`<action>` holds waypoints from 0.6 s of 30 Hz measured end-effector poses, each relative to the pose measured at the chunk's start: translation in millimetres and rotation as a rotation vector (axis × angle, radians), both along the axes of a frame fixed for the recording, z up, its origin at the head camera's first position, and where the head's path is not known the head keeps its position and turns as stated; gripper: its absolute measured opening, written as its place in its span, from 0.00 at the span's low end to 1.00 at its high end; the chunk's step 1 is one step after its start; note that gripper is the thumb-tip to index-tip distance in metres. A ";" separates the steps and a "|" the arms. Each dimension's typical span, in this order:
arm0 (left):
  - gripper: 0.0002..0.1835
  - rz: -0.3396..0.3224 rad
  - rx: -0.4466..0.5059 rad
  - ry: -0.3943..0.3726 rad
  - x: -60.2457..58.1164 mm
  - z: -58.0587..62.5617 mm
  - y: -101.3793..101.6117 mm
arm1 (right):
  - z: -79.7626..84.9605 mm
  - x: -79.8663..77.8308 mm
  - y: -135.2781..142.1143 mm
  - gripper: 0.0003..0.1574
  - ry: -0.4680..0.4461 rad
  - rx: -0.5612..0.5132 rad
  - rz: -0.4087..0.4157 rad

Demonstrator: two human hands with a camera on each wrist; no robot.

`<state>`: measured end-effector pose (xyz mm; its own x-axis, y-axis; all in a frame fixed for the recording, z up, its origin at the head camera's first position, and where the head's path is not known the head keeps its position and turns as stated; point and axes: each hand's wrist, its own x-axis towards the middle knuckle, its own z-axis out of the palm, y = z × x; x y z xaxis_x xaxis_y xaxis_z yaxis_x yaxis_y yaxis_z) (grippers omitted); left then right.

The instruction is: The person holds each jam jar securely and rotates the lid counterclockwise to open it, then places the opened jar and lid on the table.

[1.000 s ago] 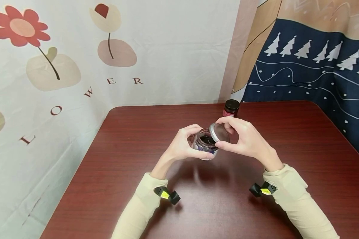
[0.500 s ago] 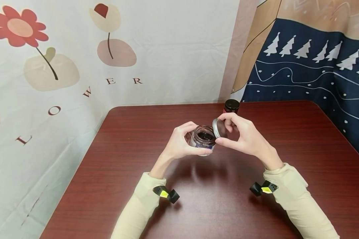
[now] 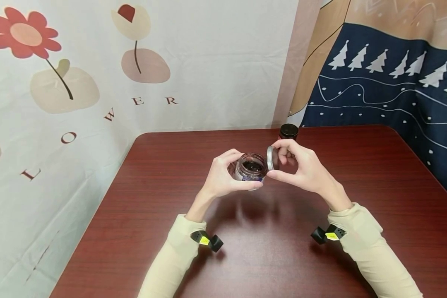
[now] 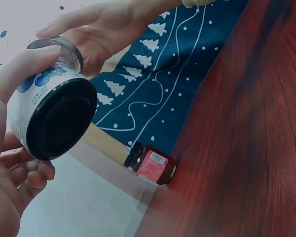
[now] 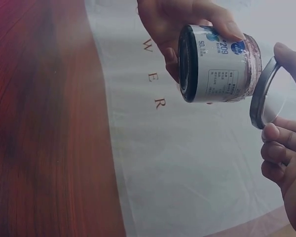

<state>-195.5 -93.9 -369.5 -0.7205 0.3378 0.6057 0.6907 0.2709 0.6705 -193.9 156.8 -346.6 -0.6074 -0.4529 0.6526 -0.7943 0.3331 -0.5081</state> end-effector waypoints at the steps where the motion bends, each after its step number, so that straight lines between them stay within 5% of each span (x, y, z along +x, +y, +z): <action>1: 0.26 0.005 0.005 -0.002 0.0 0.2 -0.1 | -0.2 -0.5 0.0 0.40 0.001 -0.004 0.000; 18: 0.24 0.099 0.048 -0.030 -5.4 -3.9 -4.5 | -7.8 -10.4 1.5 0.42 0.024 -0.096 -0.001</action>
<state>-200.9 -98.4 -373.4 -0.7668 0.2349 0.5973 0.6417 0.3040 0.7042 -204.3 158.4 -354.4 -0.5917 -0.3875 0.7070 -0.8062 0.2845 -0.5188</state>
